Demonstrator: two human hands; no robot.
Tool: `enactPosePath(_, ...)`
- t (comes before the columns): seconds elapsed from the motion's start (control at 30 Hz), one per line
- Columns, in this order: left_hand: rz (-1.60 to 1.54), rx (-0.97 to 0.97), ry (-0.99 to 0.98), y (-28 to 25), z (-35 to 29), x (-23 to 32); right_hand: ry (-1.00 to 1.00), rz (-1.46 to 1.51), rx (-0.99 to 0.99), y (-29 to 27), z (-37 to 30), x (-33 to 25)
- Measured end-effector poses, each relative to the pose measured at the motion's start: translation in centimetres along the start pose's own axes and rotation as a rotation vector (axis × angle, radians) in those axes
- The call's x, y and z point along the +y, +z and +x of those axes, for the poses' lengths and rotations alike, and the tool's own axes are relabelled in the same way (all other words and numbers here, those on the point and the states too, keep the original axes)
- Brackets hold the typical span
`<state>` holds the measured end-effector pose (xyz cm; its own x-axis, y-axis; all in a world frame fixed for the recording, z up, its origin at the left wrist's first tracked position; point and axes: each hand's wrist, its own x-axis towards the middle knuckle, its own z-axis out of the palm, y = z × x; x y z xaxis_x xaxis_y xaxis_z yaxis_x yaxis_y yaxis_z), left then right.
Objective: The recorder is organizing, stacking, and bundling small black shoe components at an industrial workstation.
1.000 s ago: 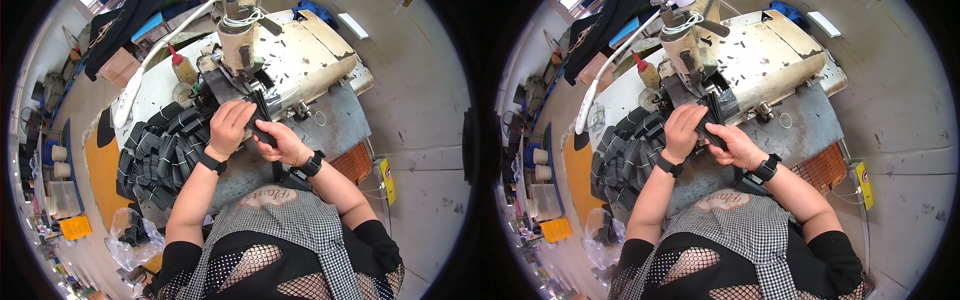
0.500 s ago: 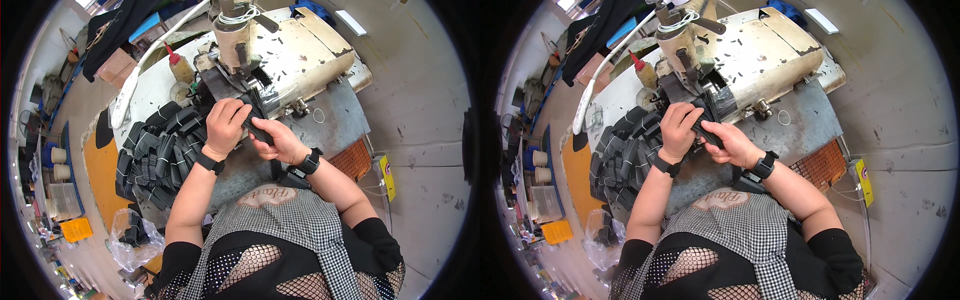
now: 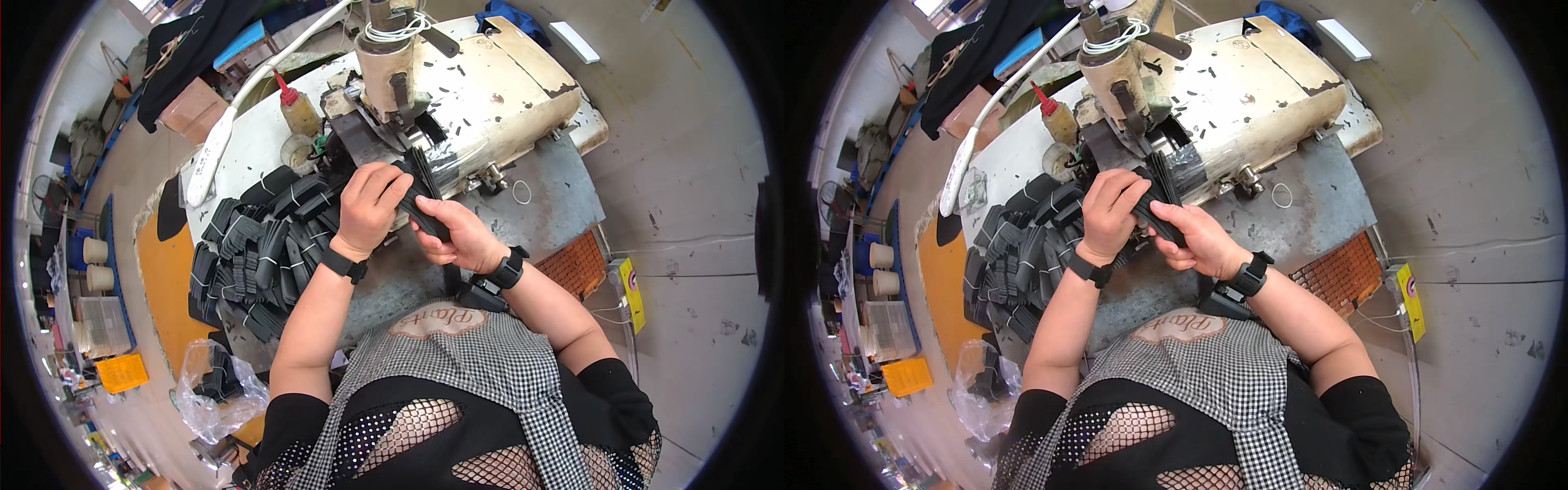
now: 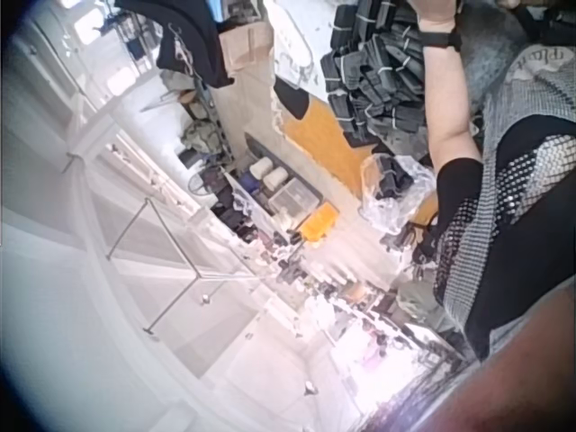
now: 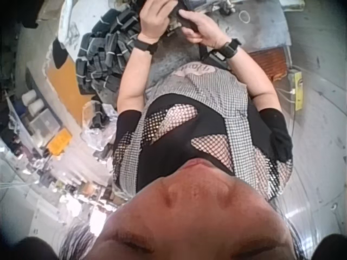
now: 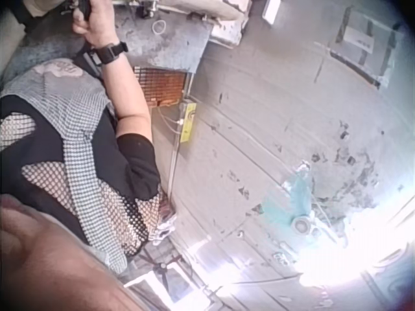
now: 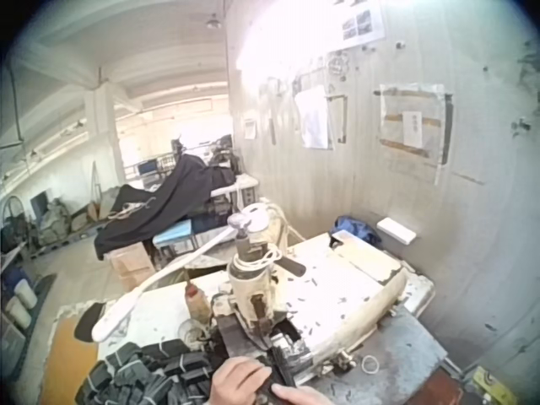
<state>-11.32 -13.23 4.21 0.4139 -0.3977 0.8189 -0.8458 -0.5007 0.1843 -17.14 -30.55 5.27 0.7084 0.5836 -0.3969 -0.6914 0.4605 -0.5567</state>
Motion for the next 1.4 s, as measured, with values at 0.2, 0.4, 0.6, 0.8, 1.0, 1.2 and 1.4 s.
enactPosePath(0.2,0.010,-0.002,-0.013,-0.1,0.2,0.2,-0.021,0.017,0.000,0.2,0.0,0.0)
enactPosePath(0.4,-0.020,-0.039,-0.021,0.0,1.0,0.3,-0.031,0.076,-0.008,-0.4,0.2,0.0)
enactPosePath(0.6,-0.032,-0.049,-0.028,0.1,0.5,-0.1,-0.021,0.033,0.014,-0.2,0.0,0.1)
enactPosePath(0.8,0.011,-0.041,-0.003,-0.1,0.7,0.2,-0.055,0.055,0.016,-0.1,-0.1,0.1)
enactPosePath(1.0,0.003,-0.090,-0.018,-0.5,0.5,0.0,-0.061,0.054,0.020,-0.3,0.1,0.2)
enactPosePath(1.2,0.006,-0.037,-0.008,-0.3,0.1,-0.2,-0.065,0.043,0.026,-0.1,-0.1,0.3)
enactPosePath(1.4,0.012,-0.039,0.001,-0.4,0.1,-0.3,-0.071,-0.014,0.069,0.6,-0.3,0.1)
